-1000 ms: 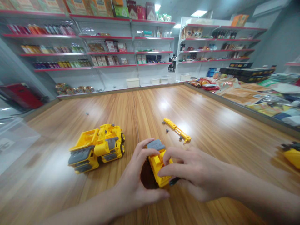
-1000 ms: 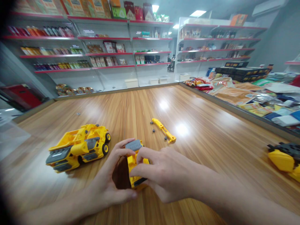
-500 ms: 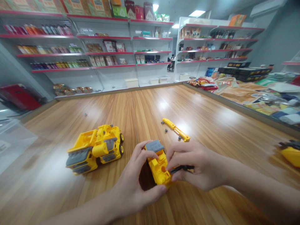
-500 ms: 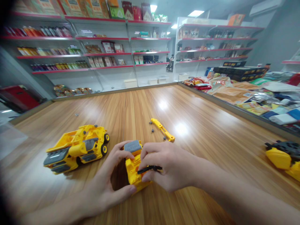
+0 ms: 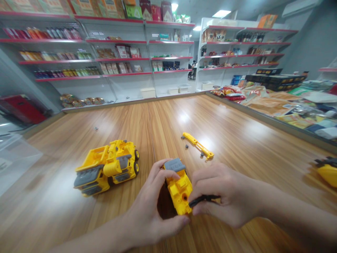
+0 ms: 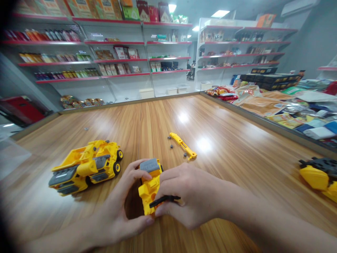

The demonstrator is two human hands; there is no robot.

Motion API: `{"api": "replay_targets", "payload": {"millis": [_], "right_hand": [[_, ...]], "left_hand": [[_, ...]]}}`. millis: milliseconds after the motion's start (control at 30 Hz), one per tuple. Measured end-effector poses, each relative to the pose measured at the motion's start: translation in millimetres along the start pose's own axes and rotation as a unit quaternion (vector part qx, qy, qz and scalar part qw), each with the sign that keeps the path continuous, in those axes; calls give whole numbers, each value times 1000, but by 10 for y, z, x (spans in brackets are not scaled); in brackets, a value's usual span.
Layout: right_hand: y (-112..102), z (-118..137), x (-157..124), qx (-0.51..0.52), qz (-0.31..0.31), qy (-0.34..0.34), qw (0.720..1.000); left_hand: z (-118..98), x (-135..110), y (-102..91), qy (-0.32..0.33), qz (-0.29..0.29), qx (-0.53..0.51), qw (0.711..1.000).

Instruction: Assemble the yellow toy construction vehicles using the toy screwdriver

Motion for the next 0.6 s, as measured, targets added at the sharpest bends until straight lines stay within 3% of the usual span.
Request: {"api": "replay_targets", "payload": {"millis": [300, 433, 533, 600], "right_hand": [[18, -60, 49, 27, 28, 63, 997], [33, -49, 48, 42, 34, 56, 997], [-126, -170, 21, 27, -43, 65, 997], [-317, -364, -44, -40, -124, 124, 984]], "left_hand": [[-66, 5, -5, 31, 13, 45, 998], [-117, 21, -20, 44, 4, 52, 998], [-100, 28, -30, 27, 5, 50, 998], [-85, 25, -29, 21, 9, 47, 999]]}}
Point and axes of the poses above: each hand's wrist, its own x-axis towards the middle knuckle, its own y-axis out of the palm, z = x × y, the point moved 8 cm from there along x, towards the middle knuckle, and after that the axes turned 8 degrees about x, right-handed, at the moved point
